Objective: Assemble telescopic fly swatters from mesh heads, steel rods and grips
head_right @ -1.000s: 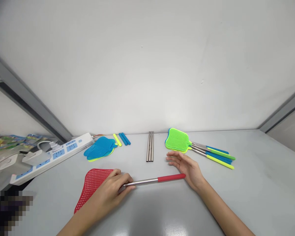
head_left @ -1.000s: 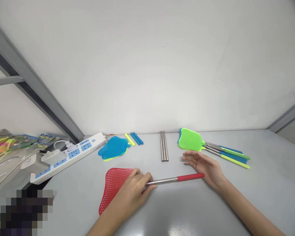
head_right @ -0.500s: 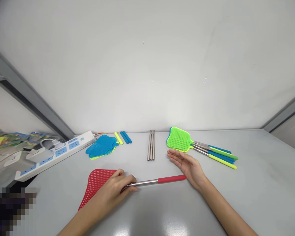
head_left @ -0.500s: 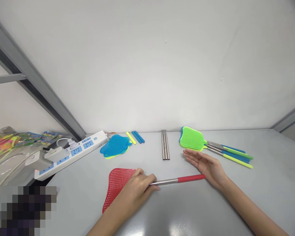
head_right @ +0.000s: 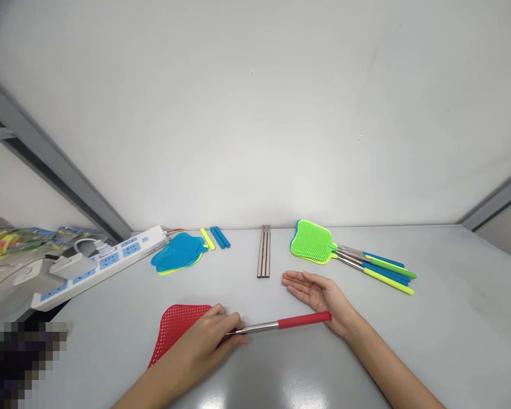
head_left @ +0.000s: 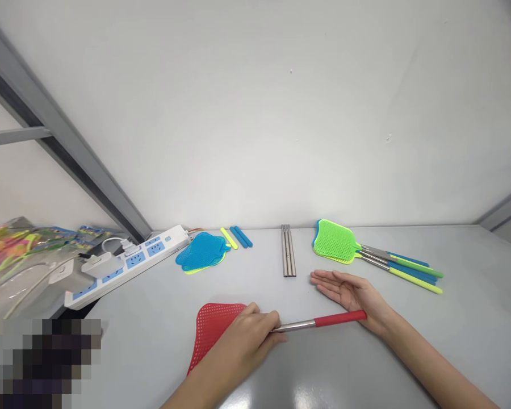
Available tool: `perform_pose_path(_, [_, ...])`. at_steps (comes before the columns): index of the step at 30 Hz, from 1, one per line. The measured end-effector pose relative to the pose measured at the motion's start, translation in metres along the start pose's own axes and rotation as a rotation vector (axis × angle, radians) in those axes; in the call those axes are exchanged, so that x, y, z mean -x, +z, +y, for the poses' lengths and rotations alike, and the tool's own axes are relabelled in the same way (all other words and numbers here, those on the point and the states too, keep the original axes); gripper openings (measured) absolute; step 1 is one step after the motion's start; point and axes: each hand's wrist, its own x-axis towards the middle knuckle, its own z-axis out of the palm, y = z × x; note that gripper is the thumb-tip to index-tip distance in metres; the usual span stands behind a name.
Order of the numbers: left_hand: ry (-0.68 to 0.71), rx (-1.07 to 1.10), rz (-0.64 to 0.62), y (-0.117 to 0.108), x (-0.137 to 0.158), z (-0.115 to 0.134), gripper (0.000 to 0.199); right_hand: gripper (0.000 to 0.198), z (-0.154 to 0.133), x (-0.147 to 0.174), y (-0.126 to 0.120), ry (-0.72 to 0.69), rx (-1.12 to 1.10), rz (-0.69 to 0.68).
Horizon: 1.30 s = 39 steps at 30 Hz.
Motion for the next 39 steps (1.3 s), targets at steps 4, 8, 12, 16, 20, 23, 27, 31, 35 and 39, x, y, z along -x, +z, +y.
perform_pose_path(4, [0.051, -0.040, -0.024, 0.003, 0.001, 0.001, 0.025, 0.026, 0.000, 0.000, -0.001, 0.018, -0.011, -0.004])
perform_pose_path(8, [0.136, -0.141, -0.060, 0.006, 0.001, 0.000, 0.024, 0.025, -0.001, 0.000, -0.002, 0.030, -0.014, 0.002])
perform_pose_path(12, [0.197, -0.208, -0.066, 0.008, 0.000, -0.002, 0.023, 0.024, -0.001, 0.000, -0.002, 0.038, -0.011, 0.012])
perform_pose_path(16, [0.196, -0.203, -0.069, 0.006, 0.000, -0.002, 0.022, 0.025, -0.001, 0.000, -0.002, 0.038, -0.020, 0.025])
perform_pose_path(20, [0.159, -0.163, -0.077, 0.005, 0.001, -0.003, 0.022, 0.028, -0.001, 0.001, 0.000, 0.056, -0.045, 0.002])
perform_pose_path(23, [0.117, -0.116, -0.087, 0.007, 0.003, -0.005, 0.023, 0.029, -0.001, 0.002, 0.003, 0.069, -0.059, -0.024])
perform_pose_path(27, [0.059, -0.030, -0.122, 0.011, 0.004, -0.005, 0.024, 0.030, 0.001, 0.003, 0.007, 0.087, -0.065, -0.042])
perform_pose_path(31, [0.002, 0.012, -0.139, 0.011, 0.003, -0.004, 0.026, 0.032, 0.001, 0.004, 0.009, 0.115, -0.092, -0.075])
perform_pose_path(35, [-0.022, 0.038, -0.137, 0.008, 0.003, -0.004, 0.026, 0.034, 0.003, 0.005, 0.010, 0.121, -0.087, -0.084])
perform_pose_path(39, [-0.038, 0.058, -0.142, 0.008, 0.002, -0.004, 0.025, 0.033, 0.005, 0.004, 0.009, 0.114, -0.062, -0.087])
